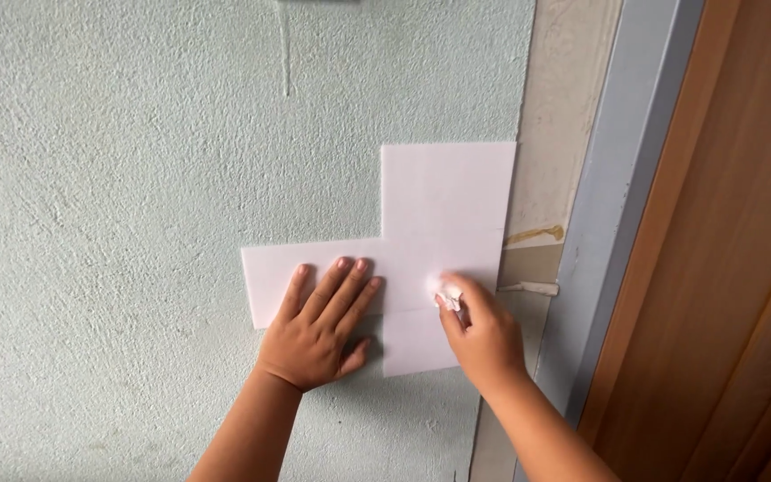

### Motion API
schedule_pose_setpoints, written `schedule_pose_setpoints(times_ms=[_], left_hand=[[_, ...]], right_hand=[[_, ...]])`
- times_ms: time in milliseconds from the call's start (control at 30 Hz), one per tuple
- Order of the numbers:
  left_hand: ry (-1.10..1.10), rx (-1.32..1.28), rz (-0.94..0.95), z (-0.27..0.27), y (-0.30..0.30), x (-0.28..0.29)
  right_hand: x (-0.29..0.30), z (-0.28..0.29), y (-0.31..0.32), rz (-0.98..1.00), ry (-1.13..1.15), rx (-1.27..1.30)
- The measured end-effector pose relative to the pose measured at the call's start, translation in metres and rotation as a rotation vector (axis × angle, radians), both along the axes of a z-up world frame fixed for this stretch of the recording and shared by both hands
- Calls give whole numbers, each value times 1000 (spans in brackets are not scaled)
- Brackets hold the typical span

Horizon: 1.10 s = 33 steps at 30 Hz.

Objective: Cleaning the surface and edges of white wall panels with a cloth.

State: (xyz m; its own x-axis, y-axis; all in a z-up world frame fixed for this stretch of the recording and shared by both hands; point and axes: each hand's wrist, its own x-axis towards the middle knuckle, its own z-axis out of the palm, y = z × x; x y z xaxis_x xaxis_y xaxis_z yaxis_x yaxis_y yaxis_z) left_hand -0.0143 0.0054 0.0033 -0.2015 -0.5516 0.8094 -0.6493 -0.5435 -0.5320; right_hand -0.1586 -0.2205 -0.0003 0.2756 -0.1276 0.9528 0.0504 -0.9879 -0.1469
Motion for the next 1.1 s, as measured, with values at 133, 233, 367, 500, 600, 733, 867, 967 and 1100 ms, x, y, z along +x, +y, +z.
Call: schedule_pose_setpoints(times_ms=[133,233,367,500,600,733,867,967,1100], left_hand=[[-16,-3,-6,2,0,-1],[0,1,-5,1,-1,-1],[0,-1,3,1,-1,-1],[1,2,-3,2,0,-2],[8,5,-3,-1,-1,0],[5,8,3,0,-1,0],[-2,1,4,2,0,0],[-70,-46,-4,4,-4,3],[-134,-91,-18,5,-3,3]], right_hand=[[-8,4,-6,38,-6,-13],[-13,28,-23,-14,-52,2],[-21,66,-19,-13,-146,23],[-7,64,-10,175,-154,-16],[-9,53,-2,211,-152,76],[-1,49,-3,158,-140,51],[-6,61,2,177,-74,58],[-2,78,12,141,-144,7],[11,94,31,141,-243,-77]])
